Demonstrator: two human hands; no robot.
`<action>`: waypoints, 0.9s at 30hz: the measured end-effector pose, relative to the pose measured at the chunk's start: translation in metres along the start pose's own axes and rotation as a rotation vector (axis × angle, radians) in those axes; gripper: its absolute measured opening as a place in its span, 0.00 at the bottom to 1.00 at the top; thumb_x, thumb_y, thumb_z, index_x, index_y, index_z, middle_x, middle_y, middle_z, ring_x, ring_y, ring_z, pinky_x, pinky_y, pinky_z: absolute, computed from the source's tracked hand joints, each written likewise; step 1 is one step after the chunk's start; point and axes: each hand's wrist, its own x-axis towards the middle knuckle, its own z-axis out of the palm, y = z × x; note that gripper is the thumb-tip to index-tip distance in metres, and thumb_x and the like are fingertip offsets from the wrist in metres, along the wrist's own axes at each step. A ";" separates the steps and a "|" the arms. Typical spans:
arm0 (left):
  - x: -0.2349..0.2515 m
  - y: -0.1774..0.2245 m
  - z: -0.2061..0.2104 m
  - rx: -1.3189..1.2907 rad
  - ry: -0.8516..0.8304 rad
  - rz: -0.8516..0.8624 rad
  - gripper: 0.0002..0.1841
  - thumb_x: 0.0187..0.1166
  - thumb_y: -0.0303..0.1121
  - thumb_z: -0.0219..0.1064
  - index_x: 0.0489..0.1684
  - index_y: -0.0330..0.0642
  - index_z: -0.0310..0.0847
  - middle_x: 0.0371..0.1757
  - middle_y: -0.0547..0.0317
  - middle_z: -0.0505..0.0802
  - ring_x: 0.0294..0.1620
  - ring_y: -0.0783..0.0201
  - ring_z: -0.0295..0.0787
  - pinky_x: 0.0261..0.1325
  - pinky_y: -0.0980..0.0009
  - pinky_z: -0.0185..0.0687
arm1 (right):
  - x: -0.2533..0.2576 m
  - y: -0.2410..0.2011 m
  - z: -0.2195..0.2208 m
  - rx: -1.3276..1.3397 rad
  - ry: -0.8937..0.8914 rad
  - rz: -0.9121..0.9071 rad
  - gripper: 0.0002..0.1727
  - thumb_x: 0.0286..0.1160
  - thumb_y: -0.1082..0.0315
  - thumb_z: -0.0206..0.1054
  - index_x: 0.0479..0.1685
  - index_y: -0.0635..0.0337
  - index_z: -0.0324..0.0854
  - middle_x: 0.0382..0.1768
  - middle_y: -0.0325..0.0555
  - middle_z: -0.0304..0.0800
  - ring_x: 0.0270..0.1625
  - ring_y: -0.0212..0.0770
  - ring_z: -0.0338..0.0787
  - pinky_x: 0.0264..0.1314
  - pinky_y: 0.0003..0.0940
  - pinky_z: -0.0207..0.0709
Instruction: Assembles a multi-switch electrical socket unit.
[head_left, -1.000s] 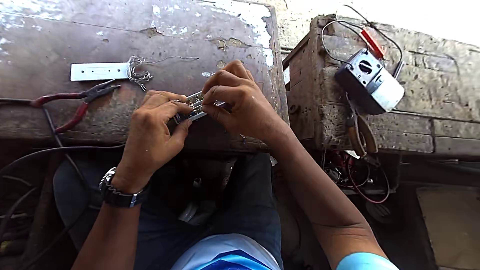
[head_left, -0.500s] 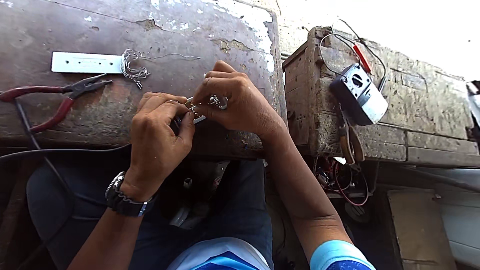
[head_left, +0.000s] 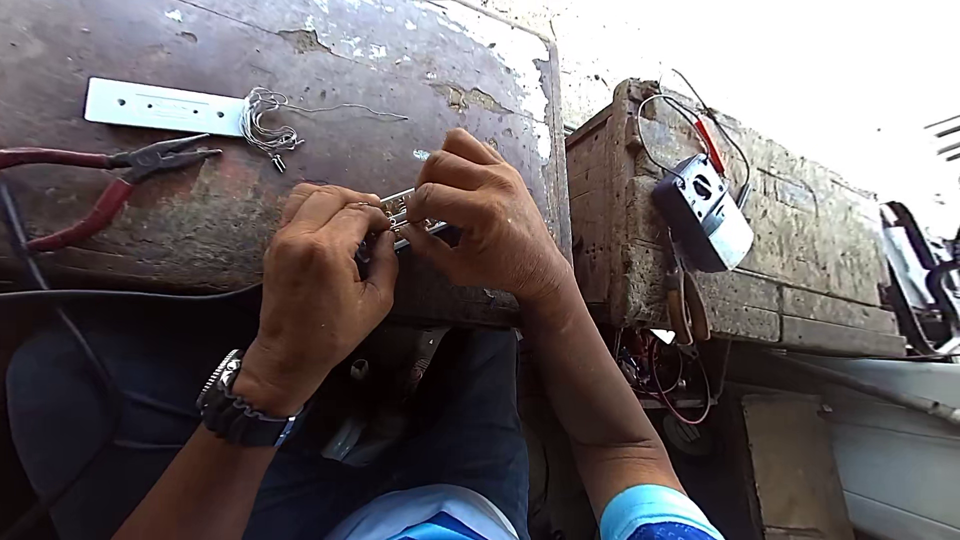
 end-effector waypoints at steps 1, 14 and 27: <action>0.000 0.000 0.001 -0.001 0.008 0.005 0.13 0.82 0.36 0.62 0.48 0.39 0.92 0.63 0.49 0.91 0.73 0.50 0.82 0.75 0.56 0.75 | 0.000 0.000 0.000 0.019 0.000 -0.001 0.06 0.71 0.62 0.73 0.33 0.52 0.93 0.34 0.39 0.87 0.47 0.43 0.82 0.48 0.40 0.72; 0.002 -0.002 0.011 0.018 0.039 0.022 0.12 0.79 0.36 0.60 0.38 0.39 0.88 0.60 0.47 0.88 0.67 0.46 0.80 0.64 0.50 0.72 | -0.002 0.001 -0.001 0.180 0.032 0.011 0.03 0.68 0.68 0.78 0.31 0.57 0.95 0.32 0.41 0.88 0.45 0.40 0.83 0.47 0.37 0.76; 0.002 -0.005 0.011 0.028 -0.004 0.062 0.11 0.77 0.32 0.57 0.35 0.37 0.84 0.57 0.45 0.87 0.65 0.44 0.79 0.63 0.48 0.69 | -0.002 -0.003 -0.004 0.374 -0.123 -0.060 0.05 0.70 0.74 0.72 0.36 0.63 0.95 0.33 0.45 0.86 0.44 0.39 0.82 0.47 0.33 0.75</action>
